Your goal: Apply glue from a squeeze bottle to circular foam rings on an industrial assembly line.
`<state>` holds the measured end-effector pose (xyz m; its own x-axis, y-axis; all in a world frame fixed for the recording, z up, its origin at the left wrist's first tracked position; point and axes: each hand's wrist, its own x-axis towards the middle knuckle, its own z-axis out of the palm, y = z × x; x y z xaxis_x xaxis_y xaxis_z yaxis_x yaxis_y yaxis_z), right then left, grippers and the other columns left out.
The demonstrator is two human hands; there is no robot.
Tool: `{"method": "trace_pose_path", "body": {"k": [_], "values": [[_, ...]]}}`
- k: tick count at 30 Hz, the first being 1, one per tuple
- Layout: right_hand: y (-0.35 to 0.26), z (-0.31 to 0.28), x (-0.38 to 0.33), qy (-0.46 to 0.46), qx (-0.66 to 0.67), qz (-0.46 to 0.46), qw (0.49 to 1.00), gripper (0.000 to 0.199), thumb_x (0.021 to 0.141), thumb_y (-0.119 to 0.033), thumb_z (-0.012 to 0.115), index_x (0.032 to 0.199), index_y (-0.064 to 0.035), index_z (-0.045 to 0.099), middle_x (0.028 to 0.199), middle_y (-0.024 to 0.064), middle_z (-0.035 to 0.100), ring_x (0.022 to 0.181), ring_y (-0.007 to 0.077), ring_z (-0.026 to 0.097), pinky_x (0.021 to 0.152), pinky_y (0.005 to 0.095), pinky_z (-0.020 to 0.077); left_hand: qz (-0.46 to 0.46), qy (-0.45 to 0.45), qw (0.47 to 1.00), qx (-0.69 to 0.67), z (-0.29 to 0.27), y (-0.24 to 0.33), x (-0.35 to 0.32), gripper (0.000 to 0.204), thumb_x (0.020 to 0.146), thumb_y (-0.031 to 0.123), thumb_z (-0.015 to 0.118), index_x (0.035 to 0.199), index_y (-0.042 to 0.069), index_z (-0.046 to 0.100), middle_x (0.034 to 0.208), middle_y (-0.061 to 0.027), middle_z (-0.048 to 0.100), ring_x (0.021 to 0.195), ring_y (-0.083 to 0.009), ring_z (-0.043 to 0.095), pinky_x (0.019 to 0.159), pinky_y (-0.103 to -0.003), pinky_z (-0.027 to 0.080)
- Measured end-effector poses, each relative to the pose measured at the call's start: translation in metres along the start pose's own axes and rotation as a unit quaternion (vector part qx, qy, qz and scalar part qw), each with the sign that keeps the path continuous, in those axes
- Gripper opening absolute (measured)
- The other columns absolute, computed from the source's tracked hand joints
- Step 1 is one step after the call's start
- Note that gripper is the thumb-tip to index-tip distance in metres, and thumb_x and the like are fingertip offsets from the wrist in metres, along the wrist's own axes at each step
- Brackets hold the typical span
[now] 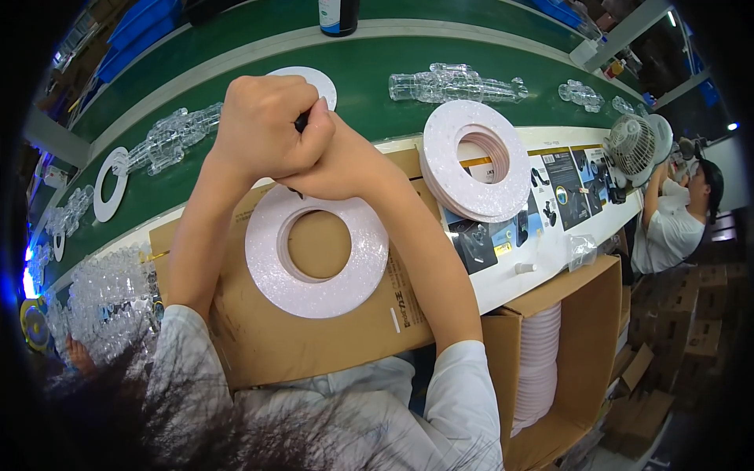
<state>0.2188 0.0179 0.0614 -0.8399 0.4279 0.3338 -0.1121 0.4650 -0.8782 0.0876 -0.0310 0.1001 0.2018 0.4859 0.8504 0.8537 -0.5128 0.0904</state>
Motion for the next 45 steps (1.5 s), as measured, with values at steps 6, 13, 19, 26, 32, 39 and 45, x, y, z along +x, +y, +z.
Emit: {"method": "trace_pose_path", "body": {"k": [6,13,19,26,32,39,45], "values": [[0.0,0.002,-0.001,-0.001,-0.002,0.012,1.0,0.031,0.074,-0.014,0.078,0.094,0.0,0.06,0.088,0.0095,0.065,0.082,0.0213,0.062,0.073,0.0343,0.0516,0.001,0.0,1.0,0.003,0.0,0.0,-0.002,0.02,0.069,0.011,0.063,0.053,0.004,0.054,0.048,-0.0092,0.047,0.041,-0.0268,0.045,0.04,-0.036,0.035],[-0.002,0.002,0.0,0.008,0.002,0.013,1.0,0.029,0.074,-0.013,0.077,0.094,0.0,0.06,0.089,0.0101,0.065,0.083,0.0212,0.062,0.073,0.0345,0.0516,-0.015,-0.008,1.0,0.007,0.001,-0.001,-0.005,0.02,0.069,0.013,0.063,0.053,0.004,0.054,0.048,-0.0094,0.047,0.041,-0.027,0.045,0.041,-0.036,0.035],[-0.005,-0.004,0.0,0.006,0.005,-0.01,1.0,0.029,0.073,-0.013,0.077,0.093,0.0009,0.061,0.091,0.0105,0.067,0.084,0.0204,0.063,0.072,0.0339,0.0517,-0.016,-0.008,1.0,0.0,-0.002,0.004,0.002,0.02,0.069,0.014,0.064,0.055,0.005,0.053,0.052,-0.0094,0.047,0.045,-0.0276,0.046,0.043,-0.037,0.036],[-0.035,-0.006,-0.016,0.034,-0.138,0.009,0.99,0.018,0.069,-0.011,0.071,0.079,0.0009,0.063,0.077,0.0184,0.068,0.07,0.0317,0.067,0.063,0.0379,0.0525,0.037,0.045,0.995,-0.086,-0.023,0.022,0.01,0.019,0.062,0.016,0.067,0.057,0.009,0.049,0.057,-0.0059,0.046,0.047,-0.0237,0.047,0.042,-0.035,0.036],[-0.039,0.011,-0.044,0.146,-0.159,-0.033,0.976,0.016,0.07,-0.013,0.072,0.077,-0.0014,0.065,0.073,0.0183,0.067,0.071,0.0359,0.069,0.06,0.039,0.0527,0.076,0.091,0.986,-0.113,-0.012,0.036,-0.001,0.022,0.06,0.016,0.066,0.056,0.01,0.046,0.055,-0.0045,0.041,0.046,-0.0223,0.046,0.041,-0.034,0.037],[-0.004,0.024,-0.047,0.059,-0.197,-0.034,0.978,0.024,0.074,-0.012,0.072,0.095,-0.004,0.065,0.091,0.0159,0.069,0.087,0.0312,0.069,0.07,0.0376,0.0537,0.125,0.121,0.971,-0.164,0.003,0.049,-0.004,0.031,0.065,0.021,0.071,0.056,0.01,0.044,0.056,-0.0034,0.038,0.046,-0.0204,0.043,0.04,-0.034,0.033],[0.011,0.036,-0.041,0.017,-0.201,-0.037,0.979,0.027,0.075,-0.012,0.072,0.099,-0.0038,0.063,0.096,0.0156,0.068,0.091,0.0303,0.068,0.073,0.0374,0.0528,0.126,0.095,0.976,-0.149,0.01,0.037,-0.008,0.035,0.067,0.023,0.073,0.052,0.01,0.044,0.056,-0.0022,0.04,0.046,-0.019,0.045,0.041,-0.033,0.035]]}}
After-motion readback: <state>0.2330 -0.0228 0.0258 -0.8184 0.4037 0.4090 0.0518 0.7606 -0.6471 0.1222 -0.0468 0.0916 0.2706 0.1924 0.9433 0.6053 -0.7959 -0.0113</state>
